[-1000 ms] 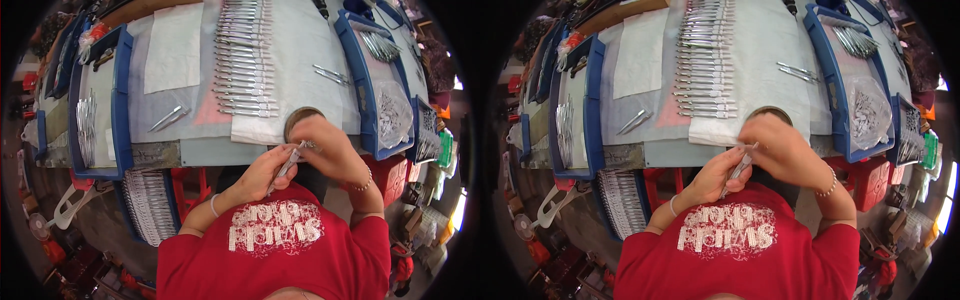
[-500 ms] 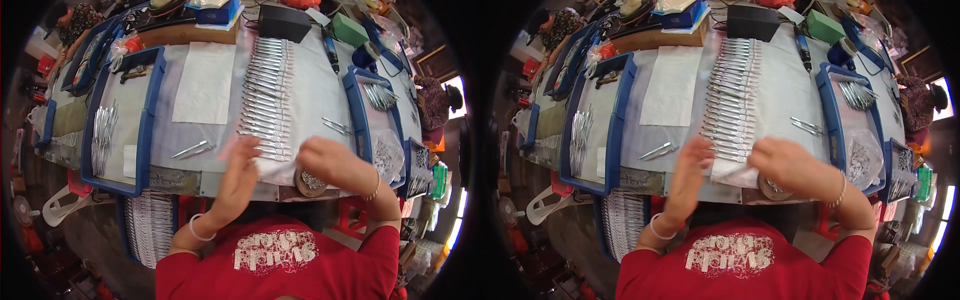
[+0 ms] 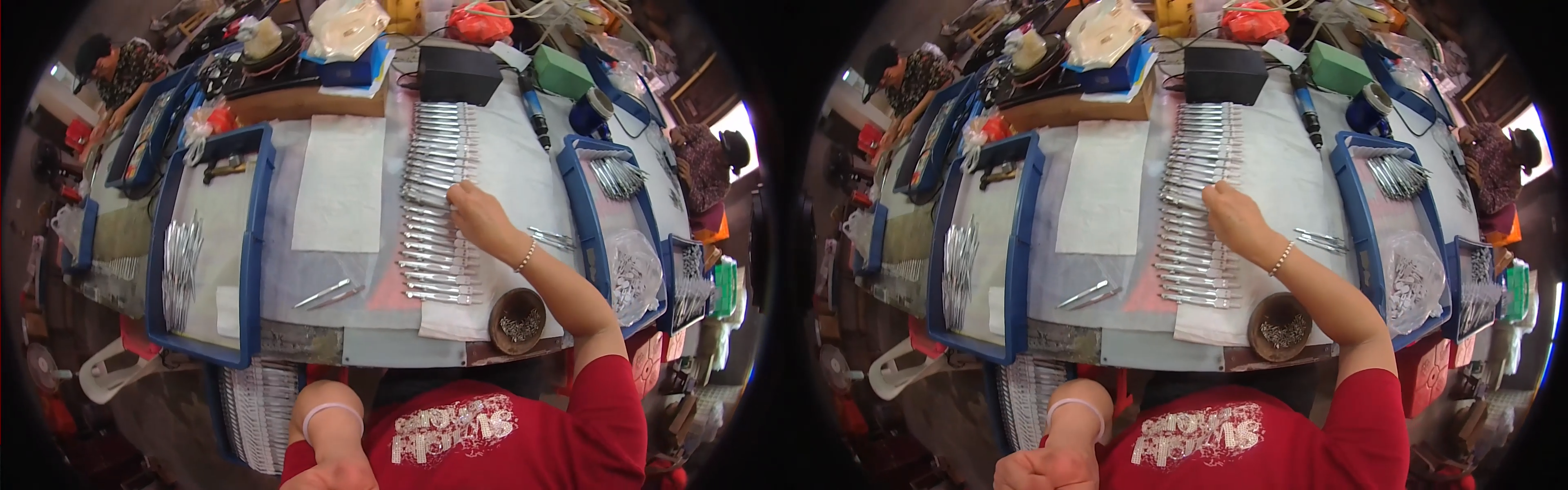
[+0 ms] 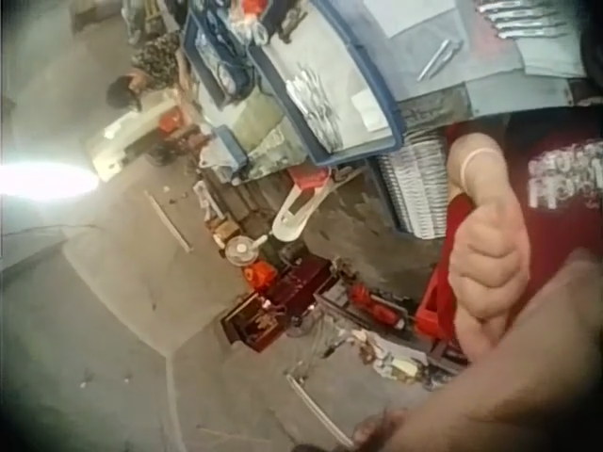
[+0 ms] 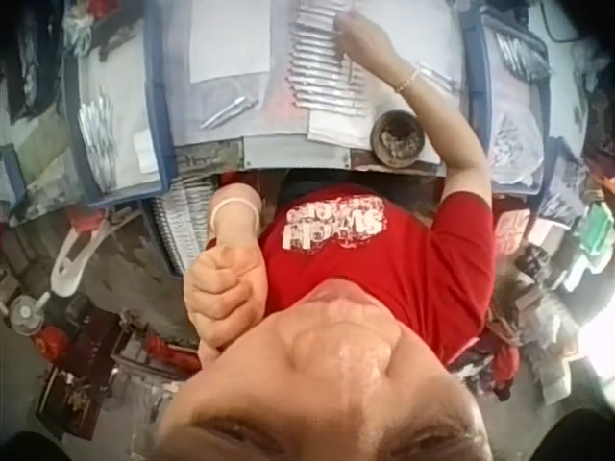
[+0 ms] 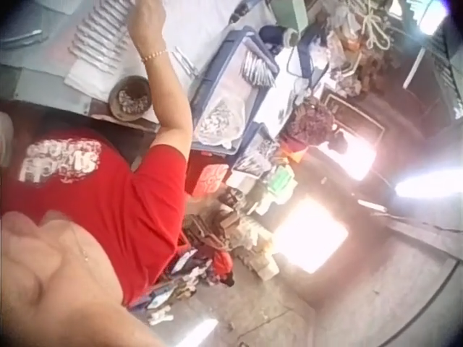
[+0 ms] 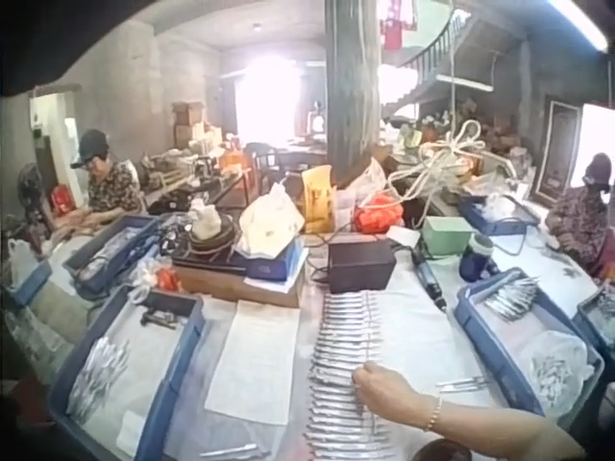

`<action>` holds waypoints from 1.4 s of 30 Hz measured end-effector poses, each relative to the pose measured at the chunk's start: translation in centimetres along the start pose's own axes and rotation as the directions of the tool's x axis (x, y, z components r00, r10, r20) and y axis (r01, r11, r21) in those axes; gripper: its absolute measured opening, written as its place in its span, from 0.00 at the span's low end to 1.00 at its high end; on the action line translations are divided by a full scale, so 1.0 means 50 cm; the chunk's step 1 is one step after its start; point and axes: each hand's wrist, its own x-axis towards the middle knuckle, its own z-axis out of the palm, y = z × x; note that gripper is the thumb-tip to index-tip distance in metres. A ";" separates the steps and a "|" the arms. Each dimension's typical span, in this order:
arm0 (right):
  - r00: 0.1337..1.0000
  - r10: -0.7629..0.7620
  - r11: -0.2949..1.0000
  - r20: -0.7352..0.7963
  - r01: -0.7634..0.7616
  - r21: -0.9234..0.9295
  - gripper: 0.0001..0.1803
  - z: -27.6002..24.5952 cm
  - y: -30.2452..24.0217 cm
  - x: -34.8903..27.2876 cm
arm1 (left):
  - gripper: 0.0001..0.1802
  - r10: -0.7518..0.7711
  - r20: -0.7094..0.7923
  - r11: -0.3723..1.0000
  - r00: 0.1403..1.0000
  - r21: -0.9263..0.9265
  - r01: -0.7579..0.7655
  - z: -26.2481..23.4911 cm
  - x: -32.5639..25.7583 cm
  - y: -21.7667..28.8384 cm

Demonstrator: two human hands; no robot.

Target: Manually assembling small metal pins with plastic sleeves and washers.

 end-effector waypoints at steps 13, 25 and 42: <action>0.996 0.083 0.995 0.020 -0.082 -0.048 0.08 -0.006 -0.007 -0.013 | 0.19 0.468 -0.159 0.841 0.869 -0.221 -0.494 0.053 -0.010 0.008; 0.999 0.027 1.000 0.038 -0.027 0.002 0.09 -0.128 -0.090 -0.202 | 0.15 -0.152 0.764 0.987 0.628 0.090 0.129 -0.042 -0.221 0.024; 0.989 -0.045 0.985 -0.140 0.021 -0.169 0.12 0.015 0.011 -0.016 | 0.14 -0.881 0.095 0.351 0.464 0.789 0.504 -0.147 -0.298 0.114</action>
